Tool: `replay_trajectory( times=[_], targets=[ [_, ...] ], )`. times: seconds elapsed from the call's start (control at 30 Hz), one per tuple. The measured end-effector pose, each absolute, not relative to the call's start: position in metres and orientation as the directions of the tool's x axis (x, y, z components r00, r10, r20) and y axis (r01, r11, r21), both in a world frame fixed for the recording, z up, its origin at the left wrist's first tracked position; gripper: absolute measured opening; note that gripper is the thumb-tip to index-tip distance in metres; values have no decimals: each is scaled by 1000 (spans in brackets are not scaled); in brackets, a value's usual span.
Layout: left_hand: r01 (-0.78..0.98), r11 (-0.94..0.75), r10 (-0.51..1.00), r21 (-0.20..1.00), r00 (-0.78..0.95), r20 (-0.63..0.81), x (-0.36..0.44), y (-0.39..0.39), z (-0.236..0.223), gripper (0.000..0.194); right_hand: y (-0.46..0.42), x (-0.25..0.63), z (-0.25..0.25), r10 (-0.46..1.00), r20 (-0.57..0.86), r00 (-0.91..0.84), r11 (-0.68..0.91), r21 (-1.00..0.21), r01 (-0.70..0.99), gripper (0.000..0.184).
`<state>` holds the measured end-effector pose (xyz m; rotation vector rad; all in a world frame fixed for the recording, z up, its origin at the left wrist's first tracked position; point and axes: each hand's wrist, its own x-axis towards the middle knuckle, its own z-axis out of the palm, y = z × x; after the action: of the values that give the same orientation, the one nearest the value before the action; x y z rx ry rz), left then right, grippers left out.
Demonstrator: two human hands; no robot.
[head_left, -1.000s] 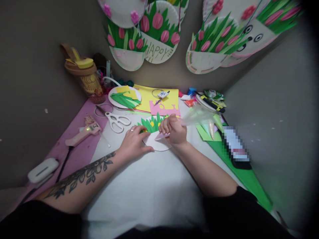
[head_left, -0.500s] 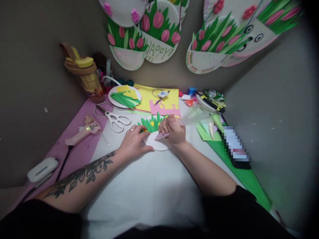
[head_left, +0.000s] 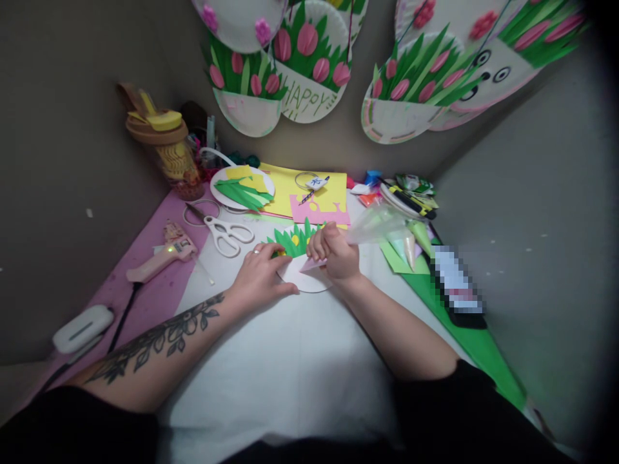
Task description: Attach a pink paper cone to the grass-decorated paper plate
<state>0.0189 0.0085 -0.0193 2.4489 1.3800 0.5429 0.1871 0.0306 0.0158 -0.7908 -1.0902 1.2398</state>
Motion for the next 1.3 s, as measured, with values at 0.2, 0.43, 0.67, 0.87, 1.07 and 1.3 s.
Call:
replay_trajectory(
  times=[0.2,0.43,0.67,0.87,1.07,1.3],
  targets=[
    [758,-504,862,415,473,183,19,8,-19,59,31,188,15,977,213,-28,190,-920,-343,62],
    [758,-504,861,415,477,176,19,8,-19,58,31,188,15,976,218,-32,196,-926,-321,63],
    [756,-502,862,419,473,180,19,8,-18,58,31,189,14,972,232,-30,214,-933,-290,64],
    [755,-498,864,427,472,174,19,8,-18,57,32,190,13,966,255,-38,230,-920,-317,62],
    [761,-502,863,411,474,177,19,8,-18,57,31,189,14,971,239,-26,222,-933,-284,63],
    [758,-507,860,410,476,183,19,9,-20,57,32,190,13,970,243,-27,226,-932,-282,63]
  ],
)
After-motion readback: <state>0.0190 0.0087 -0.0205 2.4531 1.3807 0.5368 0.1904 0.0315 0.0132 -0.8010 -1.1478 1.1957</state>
